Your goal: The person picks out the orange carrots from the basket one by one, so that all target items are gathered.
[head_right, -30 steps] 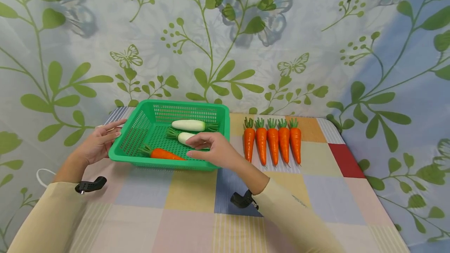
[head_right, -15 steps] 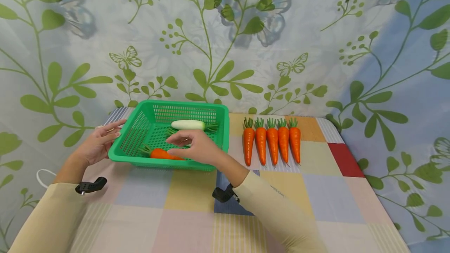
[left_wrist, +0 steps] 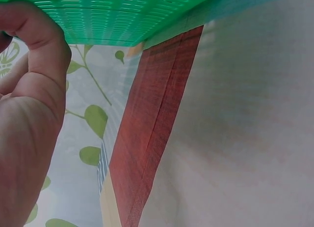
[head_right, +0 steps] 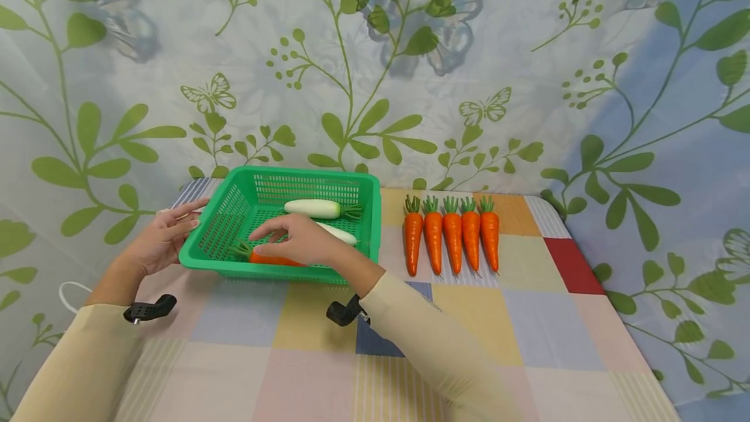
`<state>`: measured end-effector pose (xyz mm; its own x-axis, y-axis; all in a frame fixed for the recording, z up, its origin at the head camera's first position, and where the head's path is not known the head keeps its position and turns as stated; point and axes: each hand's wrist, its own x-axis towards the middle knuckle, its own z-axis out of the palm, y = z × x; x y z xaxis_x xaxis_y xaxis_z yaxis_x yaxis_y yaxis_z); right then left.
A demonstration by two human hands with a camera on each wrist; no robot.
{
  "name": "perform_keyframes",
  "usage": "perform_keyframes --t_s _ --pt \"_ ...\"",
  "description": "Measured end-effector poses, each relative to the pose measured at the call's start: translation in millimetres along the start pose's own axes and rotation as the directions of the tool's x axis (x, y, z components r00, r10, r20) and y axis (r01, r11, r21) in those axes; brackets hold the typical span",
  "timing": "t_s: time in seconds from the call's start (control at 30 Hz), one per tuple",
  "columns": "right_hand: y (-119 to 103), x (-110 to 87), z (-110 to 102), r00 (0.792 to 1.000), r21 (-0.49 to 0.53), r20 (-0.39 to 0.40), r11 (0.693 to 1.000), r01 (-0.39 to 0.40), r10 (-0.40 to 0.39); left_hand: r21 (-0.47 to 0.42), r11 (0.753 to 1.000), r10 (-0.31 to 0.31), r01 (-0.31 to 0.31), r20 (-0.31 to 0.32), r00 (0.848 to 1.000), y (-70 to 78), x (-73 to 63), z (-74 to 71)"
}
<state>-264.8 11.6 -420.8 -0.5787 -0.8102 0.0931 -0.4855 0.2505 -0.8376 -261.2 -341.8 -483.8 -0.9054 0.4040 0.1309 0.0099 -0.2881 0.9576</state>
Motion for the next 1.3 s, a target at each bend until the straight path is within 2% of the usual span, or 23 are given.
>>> perform_keyframes --t_s 0.23,0.53,0.77,1.0,1.3 --pt "-3.9 21.5 -3.2 0.988 -0.084 0.123 0.993 -0.086 0.096 -0.008 1.000 -0.006 0.006 -0.006 1.000 -0.1 0.7 -0.4" --pt "3.0 43.9 -2.2 0.963 -0.159 0.159 0.968 -0.194 0.219 -0.026 1.000 -0.008 0.008 0.007 1.000 -0.9 1.0 -2.8" --pt "8.6 55.3 -3.0 0.919 -0.252 0.271 0.943 -0.218 0.285 -0.021 1.000 -0.002 0.002 0.003 1.000 0.7 1.8 -2.3" --pt "13.2 58.5 -6.2 0.898 -0.273 0.291 0.928 -0.254 0.331 -0.023 1.000 -0.001 0.000 -0.007 1.000 2.1 0.7 0.2" --pt "17.4 62.1 -4.5 0.849 -0.302 0.384 0.918 -0.256 0.364 -0.028 1.000 0.013 -0.013 0.007 1.000 0.8 -0.2 1.2"
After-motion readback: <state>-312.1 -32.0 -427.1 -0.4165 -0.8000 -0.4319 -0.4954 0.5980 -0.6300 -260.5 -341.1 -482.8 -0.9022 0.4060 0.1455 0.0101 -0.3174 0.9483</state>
